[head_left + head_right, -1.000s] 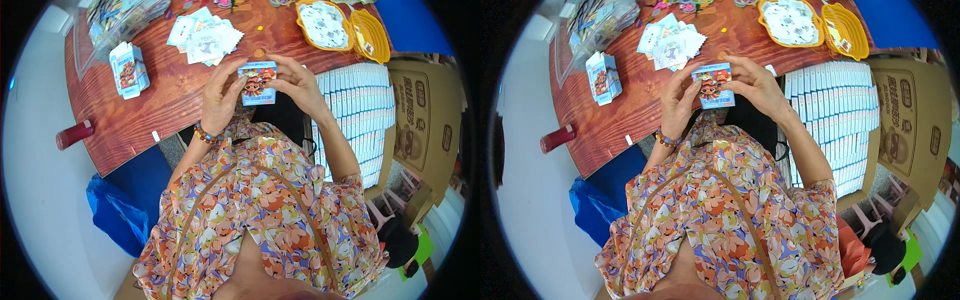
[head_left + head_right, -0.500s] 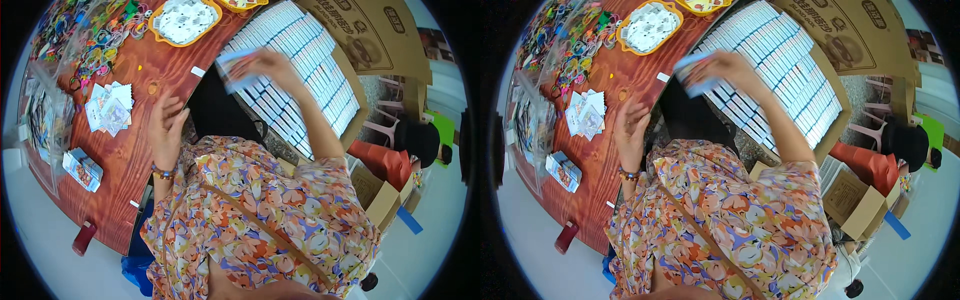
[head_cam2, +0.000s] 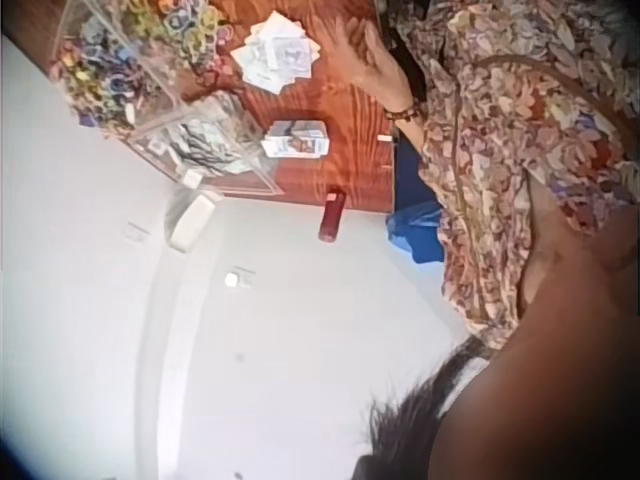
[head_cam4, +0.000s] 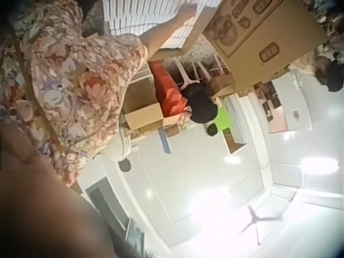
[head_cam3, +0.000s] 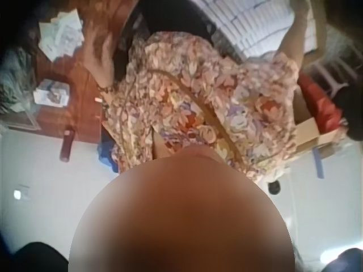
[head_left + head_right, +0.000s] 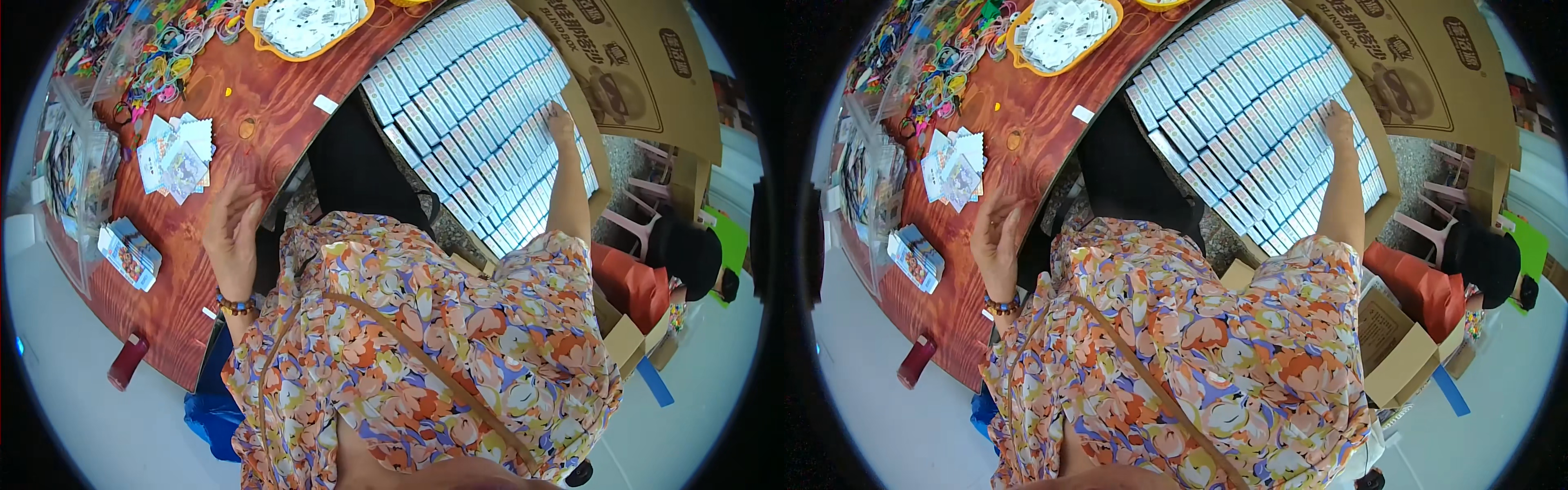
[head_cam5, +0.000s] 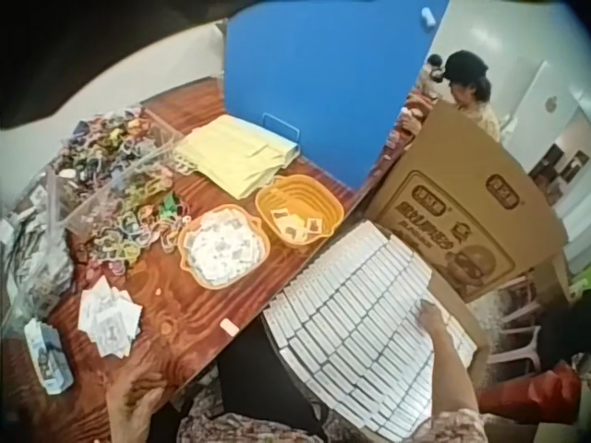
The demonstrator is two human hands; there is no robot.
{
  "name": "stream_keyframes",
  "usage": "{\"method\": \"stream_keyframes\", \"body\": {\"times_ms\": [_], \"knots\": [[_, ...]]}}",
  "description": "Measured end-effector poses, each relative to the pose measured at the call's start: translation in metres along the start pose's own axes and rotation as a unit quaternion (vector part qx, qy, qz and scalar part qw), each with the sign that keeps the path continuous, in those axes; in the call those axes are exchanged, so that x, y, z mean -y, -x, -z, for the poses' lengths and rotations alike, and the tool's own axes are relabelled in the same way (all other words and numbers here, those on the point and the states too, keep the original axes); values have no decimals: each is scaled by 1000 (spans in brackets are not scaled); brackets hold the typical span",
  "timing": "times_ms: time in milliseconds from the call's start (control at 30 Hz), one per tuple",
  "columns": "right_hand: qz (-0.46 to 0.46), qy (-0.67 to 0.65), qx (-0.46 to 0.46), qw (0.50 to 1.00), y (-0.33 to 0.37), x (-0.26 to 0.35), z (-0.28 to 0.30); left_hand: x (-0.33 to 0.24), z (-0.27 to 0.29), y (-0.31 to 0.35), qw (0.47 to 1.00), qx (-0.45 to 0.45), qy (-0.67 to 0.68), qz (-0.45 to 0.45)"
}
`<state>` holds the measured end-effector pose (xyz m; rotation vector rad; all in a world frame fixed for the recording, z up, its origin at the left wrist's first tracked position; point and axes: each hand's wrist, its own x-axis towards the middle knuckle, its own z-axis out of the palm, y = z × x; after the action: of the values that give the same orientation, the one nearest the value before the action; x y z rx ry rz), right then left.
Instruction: Inspecting small product boxes and sorting them on a table.
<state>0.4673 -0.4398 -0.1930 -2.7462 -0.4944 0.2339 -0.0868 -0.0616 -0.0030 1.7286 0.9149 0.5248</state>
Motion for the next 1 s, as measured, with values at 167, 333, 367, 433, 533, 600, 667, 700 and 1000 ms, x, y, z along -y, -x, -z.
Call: {"method": "stream_keyframes", "body": {"times_ms": [167,333,367,433,533,600,667,700,1000], "knots": [[131,57,44,989,-17,-67,-50,16,33,16,974,-224,-41,10],[86,138,41,986,-41,-166,-9,65,57,-23,928,-333,-158,-51],[103,49,-5,993,-59,-165,24,68,64,-24,927,-344,-141,-55],[52,5,18,998,-35,-107,-23,75,72,-30,867,-353,-350,-44],[-44,92,-47,994,-31,-30,3,80,65,-40,820,-359,-445,-29],[32,-32,-98,994,-48,-30,48,79,56,-54,825,-345,-445,-47],[110,-56,-146,981,-39,30,49,79,51,-54,848,-291,-442,31],[123,-65,-139,980,-22,84,57,79,53,-52,841,-303,-447,38],[364,-259,-134,885,63,339,93,70,131,-6,693,-532,-486,19]]}}
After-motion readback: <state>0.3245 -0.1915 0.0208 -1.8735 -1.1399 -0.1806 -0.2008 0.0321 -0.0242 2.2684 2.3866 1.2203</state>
